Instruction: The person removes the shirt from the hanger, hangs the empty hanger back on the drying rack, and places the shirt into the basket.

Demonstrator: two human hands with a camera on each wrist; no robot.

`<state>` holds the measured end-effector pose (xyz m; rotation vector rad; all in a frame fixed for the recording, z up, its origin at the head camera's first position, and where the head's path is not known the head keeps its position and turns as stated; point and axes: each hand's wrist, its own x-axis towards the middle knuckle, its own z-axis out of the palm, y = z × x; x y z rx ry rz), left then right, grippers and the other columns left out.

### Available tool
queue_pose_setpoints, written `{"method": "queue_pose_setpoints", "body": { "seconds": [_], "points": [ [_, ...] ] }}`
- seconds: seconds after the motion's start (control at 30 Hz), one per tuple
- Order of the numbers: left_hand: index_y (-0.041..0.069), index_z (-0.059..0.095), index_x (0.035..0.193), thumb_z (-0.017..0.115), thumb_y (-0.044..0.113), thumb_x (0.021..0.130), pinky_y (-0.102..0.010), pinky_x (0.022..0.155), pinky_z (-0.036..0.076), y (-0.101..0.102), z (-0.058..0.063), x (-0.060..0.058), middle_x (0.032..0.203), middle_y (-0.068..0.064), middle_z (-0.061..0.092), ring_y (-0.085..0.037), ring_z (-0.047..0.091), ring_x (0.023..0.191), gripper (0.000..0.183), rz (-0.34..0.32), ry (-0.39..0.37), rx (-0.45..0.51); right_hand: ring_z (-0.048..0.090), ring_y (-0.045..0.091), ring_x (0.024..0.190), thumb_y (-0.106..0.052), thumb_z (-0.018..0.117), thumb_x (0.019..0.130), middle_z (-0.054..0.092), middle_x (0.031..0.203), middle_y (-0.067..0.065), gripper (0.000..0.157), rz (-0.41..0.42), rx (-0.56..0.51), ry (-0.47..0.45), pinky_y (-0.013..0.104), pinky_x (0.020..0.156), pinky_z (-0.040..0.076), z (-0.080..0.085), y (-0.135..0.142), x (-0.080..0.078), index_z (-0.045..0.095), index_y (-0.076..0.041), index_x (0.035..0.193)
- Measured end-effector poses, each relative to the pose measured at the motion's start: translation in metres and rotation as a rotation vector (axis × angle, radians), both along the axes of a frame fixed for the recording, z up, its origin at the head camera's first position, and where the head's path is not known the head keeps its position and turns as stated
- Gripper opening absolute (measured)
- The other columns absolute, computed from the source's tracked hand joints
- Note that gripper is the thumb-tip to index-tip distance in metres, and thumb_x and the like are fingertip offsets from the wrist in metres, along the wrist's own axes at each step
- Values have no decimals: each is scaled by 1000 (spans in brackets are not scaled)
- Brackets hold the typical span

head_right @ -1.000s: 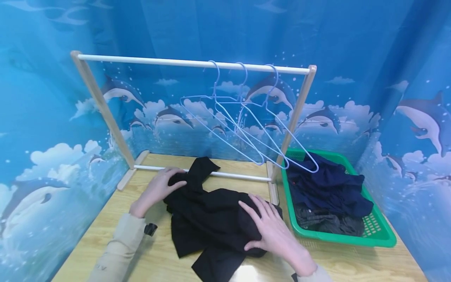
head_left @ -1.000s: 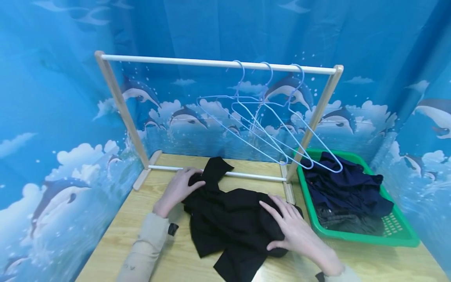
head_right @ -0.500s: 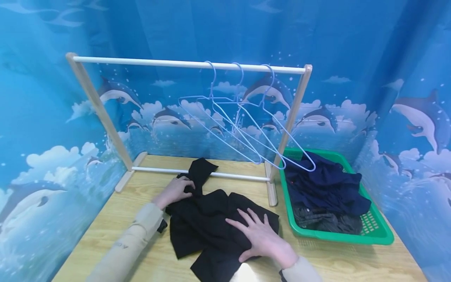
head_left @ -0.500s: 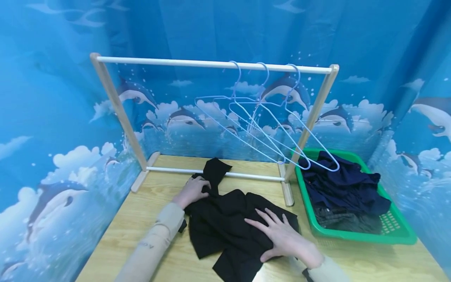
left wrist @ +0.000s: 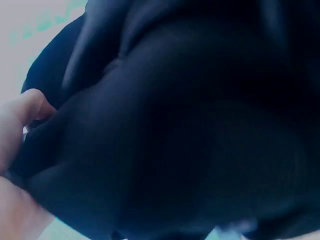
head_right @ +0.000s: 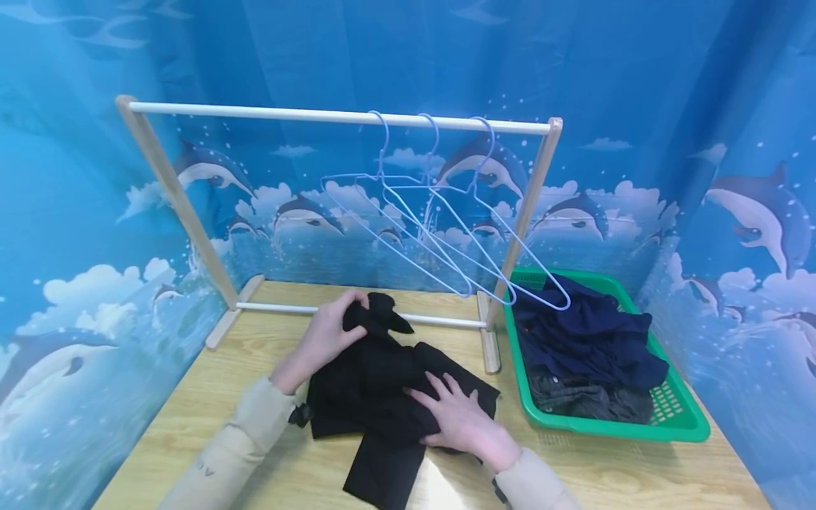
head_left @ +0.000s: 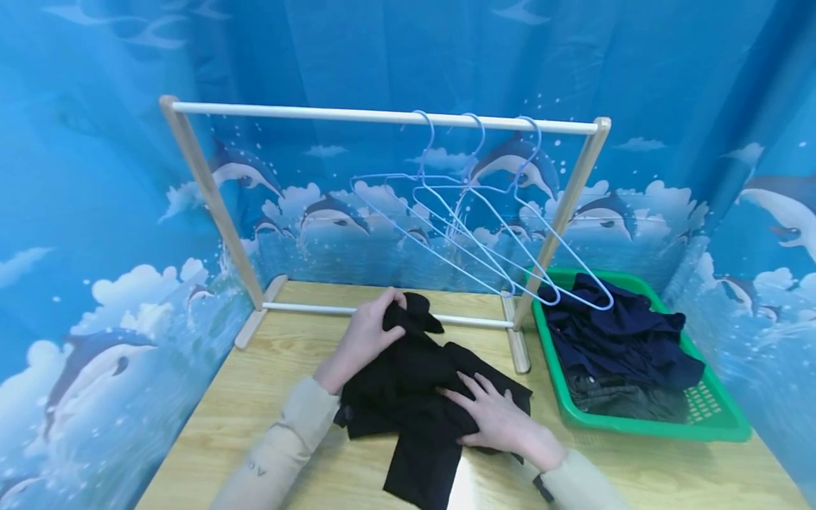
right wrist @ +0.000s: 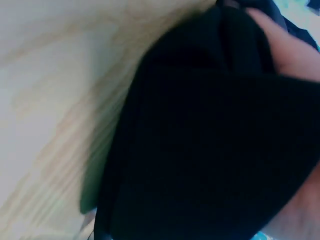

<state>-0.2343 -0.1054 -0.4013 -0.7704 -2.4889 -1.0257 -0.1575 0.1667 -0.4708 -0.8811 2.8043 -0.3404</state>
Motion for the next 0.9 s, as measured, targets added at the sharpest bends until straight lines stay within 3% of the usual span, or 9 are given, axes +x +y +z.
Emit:
{"method": "queue_pose_setpoints", "body": {
  "seconds": [0.1, 0.17, 0.37, 0.43, 0.53, 0.6, 0.67, 0.77, 0.9],
  "points": [
    [8, 55, 132, 78, -3, 83, -37, 79, 57, 15, 9, 20, 122, -10, 69, -23, 70, 90, 55, -104, 32, -70, 38, 51, 138, -45, 82, 82, 40, 155, 22, 71, -37, 5, 32, 81, 85, 41, -1, -6, -10, 57, -12, 140],
    [12, 55, 139, 78, 0, 86, -35, 80, 57, 22, 5, 32, 130, -8, 65, -20, 69, 96, 59, -141, 13, -170, 38, 51, 138, -48, 82, 82, 42, 153, 24, 72, -48, 0, 16, 80, 88, 41, 2, -5, -15, 60, -6, 136],
    [18, 70, 128, 75, 8, 91, -33, 95, 54, 26, -40, 56, 138, -6, 60, -20, 64, 117, 39, -156, -87, -542, 42, 48, 138, -48, 77, 87, 45, 150, 27, 69, 43, -49, -85, 66, 103, 40, 24, 21, -21, 61, -2, 135],
    [19, 71, 127, 76, 10, 91, -33, 99, 52, 26, -53, 59, 138, -5, 62, -19, 61, 124, 37, -150, -86, -608, 52, 44, 130, -42, 76, 89, 53, 142, 25, 54, 70, -83, -21, 58, 101, 45, 34, 29, -22, 68, -4, 126],
    [18, 71, 126, 77, 11, 90, -33, 100, 52, 28, -56, 61, 135, -4, 64, -18, 58, 126, 37, -140, -56, -628, 61, 37, 118, -37, 78, 89, 61, 132, 17, 45, 64, -158, 197, 51, 94, 52, 44, 30, -23, 69, -7, 122],
    [18, 71, 125, 79, 13, 89, -32, 98, 53, 30, -52, 62, 132, -3, 65, -17, 59, 125, 36, -131, -34, -653, 58, 35, 123, -40, 81, 85, 59, 137, 15, 58, 67, -191, 329, 54, 97, 50, 48, 25, -25, 63, -12, 132],
    [19, 71, 125, 79, 16, 89, -31, 96, 53, 33, -45, 65, 131, -3, 66, -17, 59, 123, 37, -121, -23, -690, 48, 36, 135, -46, 85, 77, 48, 151, 13, 84, 101, -204, 380, 60, 102, 44, 48, 16, -28, 50, -17, 148],
    [21, 71, 126, 79, 19, 90, -35, 96, 54, 36, -38, 71, 130, -1, 66, -17, 58, 123, 38, -111, -25, -730, 26, 39, 150, -58, 88, 65, 27, 165, 9, 114, 200, -161, 332, 72, 106, 33, 44, 5, -34, 33, -26, 159],
    [26, 68, 130, 80, 33, 89, -54, 103, 47, 30, -27, 80, 136, -1, 62, -21, 54, 129, 44, -99, -82, -683, 19, 44, 151, -64, 88, 55, 21, 167, 12, 124, 261, -60, 246, 79, 105, 26, 33, -1, -46, 33, -27, 159]
  ]
}}
